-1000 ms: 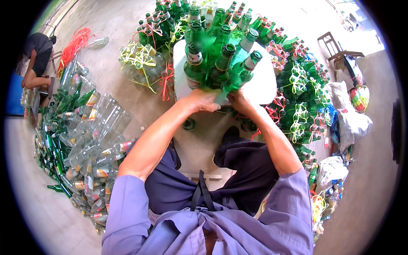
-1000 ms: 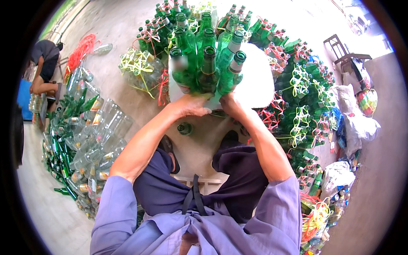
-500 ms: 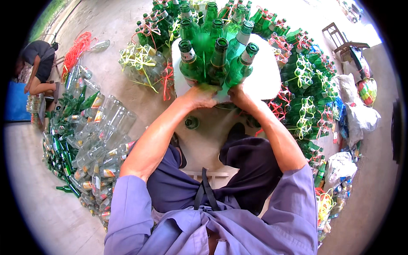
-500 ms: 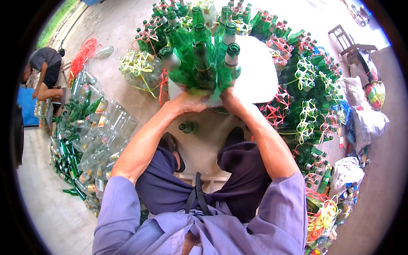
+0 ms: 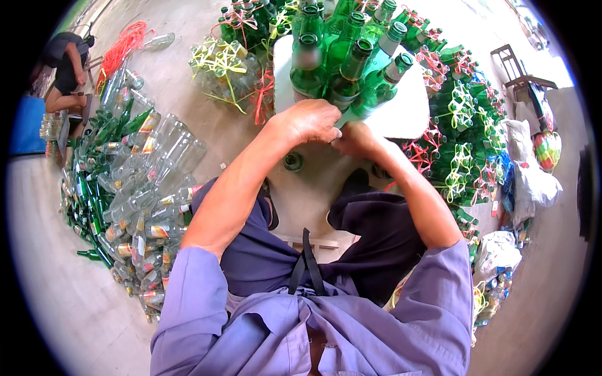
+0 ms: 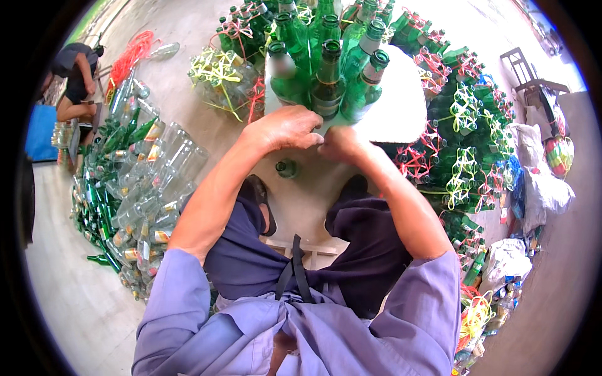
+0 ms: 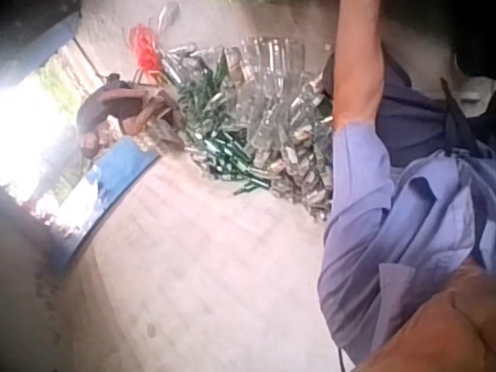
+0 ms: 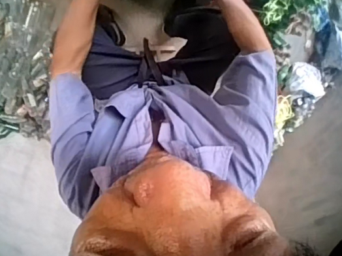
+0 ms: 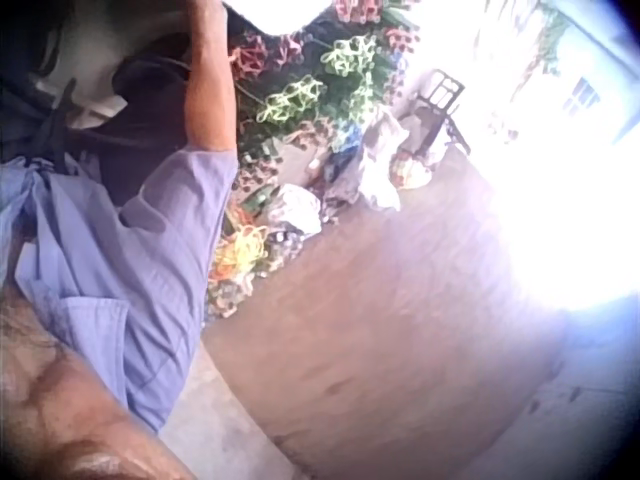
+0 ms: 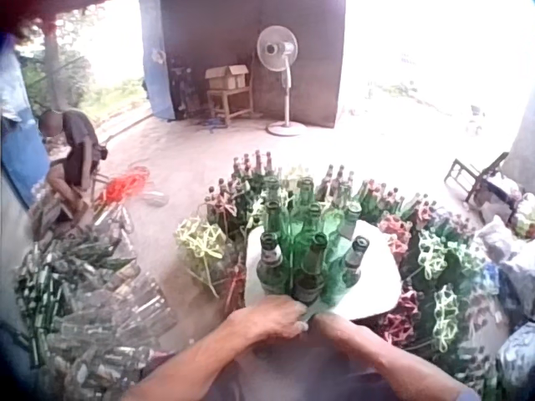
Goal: The person sits on the floor and gathers green glass bottles from a large pile. They place the bottles upright onto a white board and then use a red string to tie them together into a bundle.
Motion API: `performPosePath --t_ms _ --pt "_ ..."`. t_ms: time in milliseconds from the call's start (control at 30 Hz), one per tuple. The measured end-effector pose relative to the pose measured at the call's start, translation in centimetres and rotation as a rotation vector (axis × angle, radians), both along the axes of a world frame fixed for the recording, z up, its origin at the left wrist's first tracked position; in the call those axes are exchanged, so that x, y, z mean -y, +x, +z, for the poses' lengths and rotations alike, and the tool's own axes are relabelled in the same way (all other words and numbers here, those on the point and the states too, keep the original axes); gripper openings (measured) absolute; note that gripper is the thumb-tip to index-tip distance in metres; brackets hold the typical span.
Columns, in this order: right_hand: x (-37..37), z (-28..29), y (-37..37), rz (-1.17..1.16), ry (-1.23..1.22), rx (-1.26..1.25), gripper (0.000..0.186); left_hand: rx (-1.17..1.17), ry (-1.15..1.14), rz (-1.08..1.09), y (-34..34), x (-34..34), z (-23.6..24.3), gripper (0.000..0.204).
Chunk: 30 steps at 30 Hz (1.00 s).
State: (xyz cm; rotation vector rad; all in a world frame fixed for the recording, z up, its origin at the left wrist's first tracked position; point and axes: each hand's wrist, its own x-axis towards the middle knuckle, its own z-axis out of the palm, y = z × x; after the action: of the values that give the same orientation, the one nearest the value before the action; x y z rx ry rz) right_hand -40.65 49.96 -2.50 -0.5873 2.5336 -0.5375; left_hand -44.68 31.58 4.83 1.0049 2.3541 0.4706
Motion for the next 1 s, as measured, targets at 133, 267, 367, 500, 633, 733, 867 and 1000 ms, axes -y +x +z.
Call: performPosePath --t_ms 133,267,367,500,633,733,867,1000 --pt "2.3 -6.3 0.9 0.241 -0.204 -0.252 0.026 -0.106 0.061 0.045 0.8 1.4 2.4 0.037" --pt "6.2 -5.0 1.8 0.287 -0.142 -0.11 0.024 -0.155 0.08 0.103 1.2 3.7 3.0 0.035" --pt "8.5 -3.2 2.5 0.293 -0.021 -0.036 0.025 -0.167 0.067 0.12 1.3 4.8 3.1 0.033" --pt "9.8 -4.7 2.7 0.365 0.072 -0.012 0.042 -0.18 0.059 0.139 1.4 5.1 3.5 0.032" --pt "10.5 -5.5 2.3 0.332 0.013 -0.002 0.025 -0.187 0.081 0.156 1.6 5.5 3.8 0.031" --pt "10.8 -5.7 2.4 0.342 0.02 0.022 0.024 -0.19 0.059 0.138 1.7 5.8 3.7 0.032" --pt "10.6 -5.6 2.2 0.337 0.036 0.059 0.024 -0.182 0.065 0.155 1.5 5.9 3.2 0.033" --pt "10.3 -6.1 2.2 0.303 -0.01 0.078 0.021 -0.177 0.034 0.143 1.3 6.0 3.1 0.033"
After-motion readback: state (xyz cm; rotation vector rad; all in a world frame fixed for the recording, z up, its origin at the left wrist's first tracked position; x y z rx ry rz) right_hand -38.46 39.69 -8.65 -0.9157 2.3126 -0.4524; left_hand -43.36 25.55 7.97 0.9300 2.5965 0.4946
